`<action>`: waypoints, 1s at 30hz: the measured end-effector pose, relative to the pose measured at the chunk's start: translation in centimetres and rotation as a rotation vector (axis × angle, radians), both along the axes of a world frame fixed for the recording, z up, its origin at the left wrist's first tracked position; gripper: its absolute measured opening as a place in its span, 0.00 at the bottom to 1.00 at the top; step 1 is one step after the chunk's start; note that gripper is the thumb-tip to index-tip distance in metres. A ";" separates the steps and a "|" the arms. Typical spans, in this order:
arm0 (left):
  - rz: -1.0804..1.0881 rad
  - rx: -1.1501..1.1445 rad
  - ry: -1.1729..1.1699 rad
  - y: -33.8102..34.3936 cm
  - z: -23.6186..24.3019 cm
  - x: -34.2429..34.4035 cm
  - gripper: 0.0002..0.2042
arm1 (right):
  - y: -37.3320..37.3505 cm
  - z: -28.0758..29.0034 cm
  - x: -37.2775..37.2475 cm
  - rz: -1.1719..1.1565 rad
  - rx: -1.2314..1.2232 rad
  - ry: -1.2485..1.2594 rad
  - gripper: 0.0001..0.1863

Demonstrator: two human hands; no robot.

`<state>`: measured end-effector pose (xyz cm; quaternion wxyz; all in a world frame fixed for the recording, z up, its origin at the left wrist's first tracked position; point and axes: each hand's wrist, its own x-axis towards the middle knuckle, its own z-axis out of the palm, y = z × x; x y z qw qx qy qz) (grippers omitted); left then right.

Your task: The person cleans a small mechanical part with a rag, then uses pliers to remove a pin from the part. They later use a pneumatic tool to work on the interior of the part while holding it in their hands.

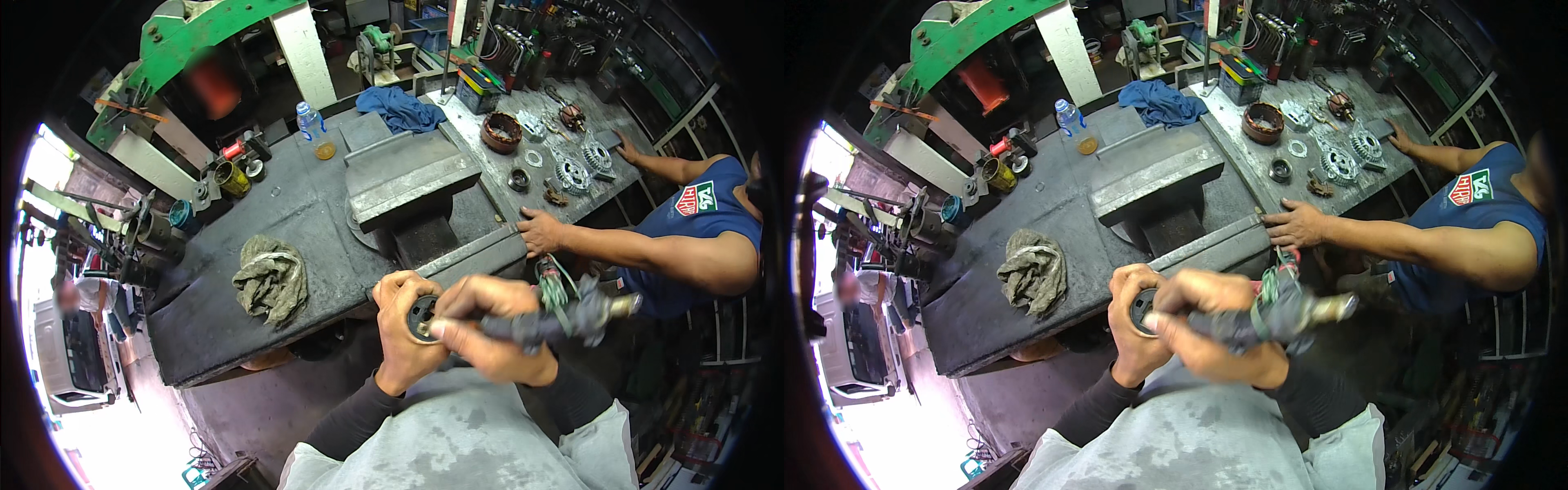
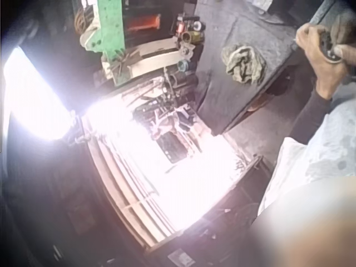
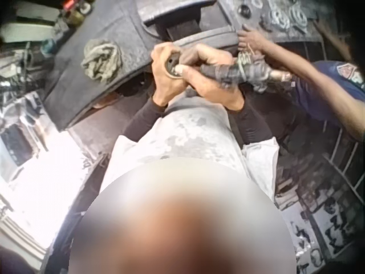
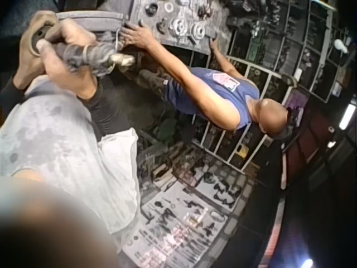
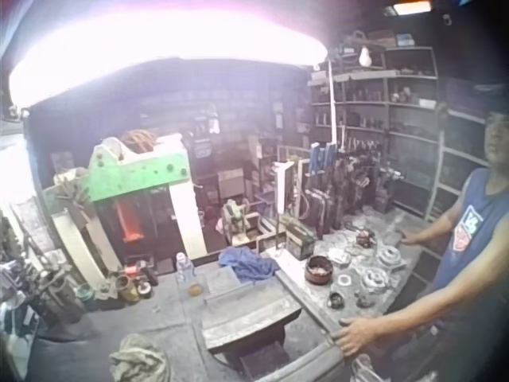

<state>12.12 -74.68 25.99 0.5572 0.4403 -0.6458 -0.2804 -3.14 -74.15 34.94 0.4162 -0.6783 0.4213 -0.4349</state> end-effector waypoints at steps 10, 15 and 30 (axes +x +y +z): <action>-0.004 0.040 -0.007 0.1 0.1 0.0 0.19 | 0.2 0.1 0.1 -0.083 0.059 -0.056 0.09; -0.003 0.039 0.000 0.1 0.3 0.0 0.19 | 0.2 0.2 0.2 -0.034 0.054 0.027 0.09; 0.022 -0.061 -0.037 0.3 0.5 0.1 0.19 | 0.7 0.2 0.8 -0.204 0.093 -0.099 0.05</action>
